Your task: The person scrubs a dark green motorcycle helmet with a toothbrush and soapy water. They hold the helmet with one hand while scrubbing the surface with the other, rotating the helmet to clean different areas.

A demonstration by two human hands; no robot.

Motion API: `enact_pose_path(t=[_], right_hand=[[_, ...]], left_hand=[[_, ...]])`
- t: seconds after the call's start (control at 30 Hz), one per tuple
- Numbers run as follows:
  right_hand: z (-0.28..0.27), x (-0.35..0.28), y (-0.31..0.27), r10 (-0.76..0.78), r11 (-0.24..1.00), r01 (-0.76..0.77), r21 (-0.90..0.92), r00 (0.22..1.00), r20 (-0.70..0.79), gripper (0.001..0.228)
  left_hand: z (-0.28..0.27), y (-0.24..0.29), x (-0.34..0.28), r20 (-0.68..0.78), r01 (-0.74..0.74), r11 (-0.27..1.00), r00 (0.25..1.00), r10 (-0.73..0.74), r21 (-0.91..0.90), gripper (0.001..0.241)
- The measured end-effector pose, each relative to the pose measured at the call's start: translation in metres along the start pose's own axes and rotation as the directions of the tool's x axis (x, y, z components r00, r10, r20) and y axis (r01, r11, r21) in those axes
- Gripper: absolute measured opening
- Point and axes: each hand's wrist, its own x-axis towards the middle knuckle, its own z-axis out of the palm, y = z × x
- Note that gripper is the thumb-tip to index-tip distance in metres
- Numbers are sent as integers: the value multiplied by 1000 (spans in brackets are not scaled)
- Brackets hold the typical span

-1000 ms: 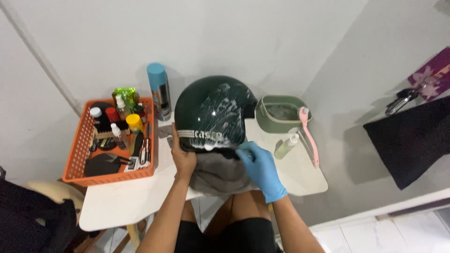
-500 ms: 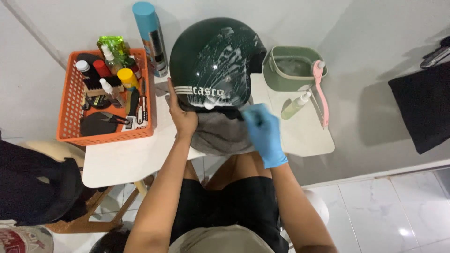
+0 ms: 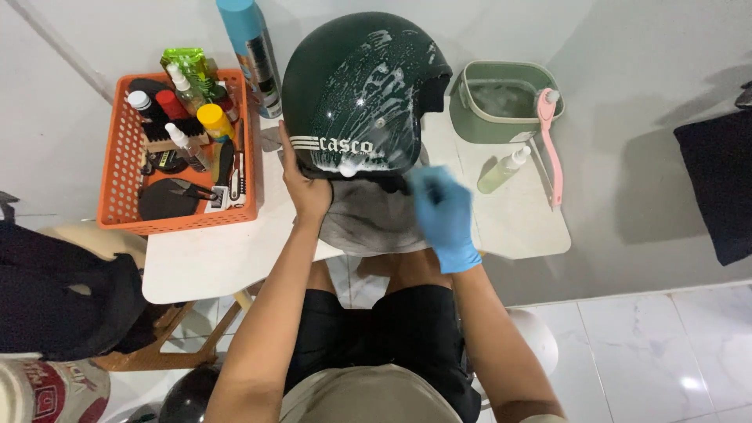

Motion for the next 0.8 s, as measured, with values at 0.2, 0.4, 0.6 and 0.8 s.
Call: enact_pose_path(t=[0.2, 0.4, 0.6, 0.8], right_hand=[[-4, 1, 30, 57, 998, -61, -20, 989, -138, 4], [0, -2, 20, 169, 984, -173, 41, 982, 81, 8], [3, -5, 40, 222, 951, -208, 230, 974, -37, 8], [0, -10, 70, 332, 931, -292, 220, 926, -178, 20]], left_hand=[[0, 7, 4, 10, -5, 999, 1000, 4, 39, 79], [5, 1, 7, -14, -13, 999, 1000, 14, 50, 80], [5, -9, 6, -2, 4, 1000, 1000, -4, 26, 81], [2, 4, 12, 5, 61, 995, 998, -61, 78, 86]])
